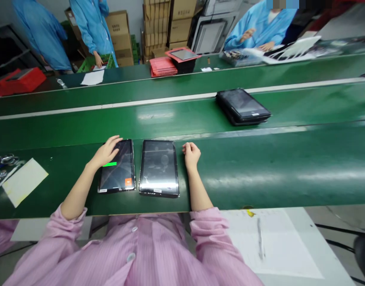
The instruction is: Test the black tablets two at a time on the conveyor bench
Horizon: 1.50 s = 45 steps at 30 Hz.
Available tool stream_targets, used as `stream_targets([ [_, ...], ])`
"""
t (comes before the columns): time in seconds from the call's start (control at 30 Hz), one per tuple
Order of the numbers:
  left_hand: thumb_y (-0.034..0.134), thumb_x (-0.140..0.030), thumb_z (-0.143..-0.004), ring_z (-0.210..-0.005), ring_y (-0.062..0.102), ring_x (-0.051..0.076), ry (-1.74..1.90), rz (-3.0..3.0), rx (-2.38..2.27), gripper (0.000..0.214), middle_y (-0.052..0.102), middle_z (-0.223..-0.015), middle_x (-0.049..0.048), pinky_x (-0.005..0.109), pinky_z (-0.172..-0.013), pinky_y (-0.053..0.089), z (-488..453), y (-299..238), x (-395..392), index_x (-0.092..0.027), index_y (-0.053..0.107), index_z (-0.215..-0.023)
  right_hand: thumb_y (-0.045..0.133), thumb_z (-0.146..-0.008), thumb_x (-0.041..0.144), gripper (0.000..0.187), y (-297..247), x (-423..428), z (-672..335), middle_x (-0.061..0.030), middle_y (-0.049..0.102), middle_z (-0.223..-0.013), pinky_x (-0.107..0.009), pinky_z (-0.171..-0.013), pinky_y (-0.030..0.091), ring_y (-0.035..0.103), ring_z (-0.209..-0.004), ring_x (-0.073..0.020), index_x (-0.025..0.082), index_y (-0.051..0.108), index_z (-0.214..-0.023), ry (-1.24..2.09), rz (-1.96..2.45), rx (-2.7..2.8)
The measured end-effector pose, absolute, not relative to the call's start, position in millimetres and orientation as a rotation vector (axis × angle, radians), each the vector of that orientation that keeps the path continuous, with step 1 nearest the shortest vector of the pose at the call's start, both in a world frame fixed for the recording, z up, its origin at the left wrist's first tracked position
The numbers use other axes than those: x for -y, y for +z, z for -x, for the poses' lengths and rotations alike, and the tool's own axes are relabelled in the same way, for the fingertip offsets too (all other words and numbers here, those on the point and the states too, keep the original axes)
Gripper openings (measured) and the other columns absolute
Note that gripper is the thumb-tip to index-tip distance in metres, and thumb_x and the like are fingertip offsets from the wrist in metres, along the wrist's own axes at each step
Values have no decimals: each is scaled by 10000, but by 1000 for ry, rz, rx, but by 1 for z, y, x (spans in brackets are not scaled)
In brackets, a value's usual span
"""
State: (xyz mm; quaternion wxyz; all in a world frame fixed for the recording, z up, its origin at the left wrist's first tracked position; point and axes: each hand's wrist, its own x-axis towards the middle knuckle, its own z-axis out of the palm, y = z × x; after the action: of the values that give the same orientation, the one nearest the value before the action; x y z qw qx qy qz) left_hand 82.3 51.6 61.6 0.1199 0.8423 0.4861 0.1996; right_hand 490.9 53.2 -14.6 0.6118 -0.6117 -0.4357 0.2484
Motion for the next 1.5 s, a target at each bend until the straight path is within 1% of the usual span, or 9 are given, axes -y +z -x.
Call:
stream_targets([
  [0.17,423,-321,-997,-1417,401,349,125,-2731,-1370,618,323,-1587,199,582,-1135,315,-126,74,-54,-188,214,-1563,554,-808,510,348,-13,-50,-493,16,548,-528,-265,-510,383,484,-495,-139,207,608,-648,603,1406,971],
  [0.33,421,-372,-1012,-1224,581,306,96,-2796,-1364,547,583,-1332,180,493,-1077,369,-130,80,-51,-200,354,-1527,554,-798,525,354,-11,-51,-491,16,554,-531,-264,-513,383,481,-494,-138,209,611,-649,641,1391,942],
  [0.5,500,-474,-963,-1414,388,397,247,-2733,-1363,632,358,-1584,160,657,-1163,129,-126,68,-53,-250,347,-1534,553,-804,518,350,-9,-51,-488,17,552,-538,-268,-530,385,477,-502,-137,210,612,-648,656,1390,956],
  [0.6,458,-454,-981,-1374,459,332,238,-2725,-1210,580,458,-1535,112,559,-1179,214,-120,67,-49,-255,380,-1521,556,-809,534,363,-9,-50,-489,18,548,-537,-267,-529,385,475,-500,-138,214,608,-647,663,1387,939],
  [0.73,398,-374,-995,-1048,660,262,369,-2671,-1330,386,718,-1153,93,450,-1016,405,-108,74,-51,-253,659,-1253,562,-805,550,375,-8,-51,-489,19,546,-535,-259,-520,377,465,-491,-130,214,603,-644,679,1366,907],
  [0.93,405,-410,-983,-956,629,283,620,-2487,-1665,401,692,-945,88,528,-1018,342,-97,69,-62,-233,753,-890,570,-800,535,366,-9,-52,-487,20,549,-532,-257,-516,374,461,-486,-125,209,609,-637,685,1359,902],
  [1.2,348,-457,-995,-1263,520,310,673,-2550,-1549,437,618,-1331,63,603,-1179,102,-103,78,-81,-288,751,-1004,569,-791,516,345,-9,-52,-487,16,553,-532,-263,-519,374,460,-491,-130,211,615,-636,691,1351,908],
  [1.33,229,-513,-1009,-1286,524,296,512,-2298,-1574,545,616,-1354,87,538,-1158,254,-112,83,-108,-246,636,-1255,560,-797,541,364,-9,-53,-487,13,551,-538,-270,-525,380,465,-496,-136,216,612,-641,693,1372,922],
  [1.5,223,-673,-948,-1168,604,312,142,-2088,-1387,688,701,-1185,108,408,-1038,420,-124,74,-136,-196,709,-1039,550,-802,554,374,-10,-53,-488,13,551,-536,-272,-528,379,467,-495,-139,221,602,-639,692,1372,923],
])
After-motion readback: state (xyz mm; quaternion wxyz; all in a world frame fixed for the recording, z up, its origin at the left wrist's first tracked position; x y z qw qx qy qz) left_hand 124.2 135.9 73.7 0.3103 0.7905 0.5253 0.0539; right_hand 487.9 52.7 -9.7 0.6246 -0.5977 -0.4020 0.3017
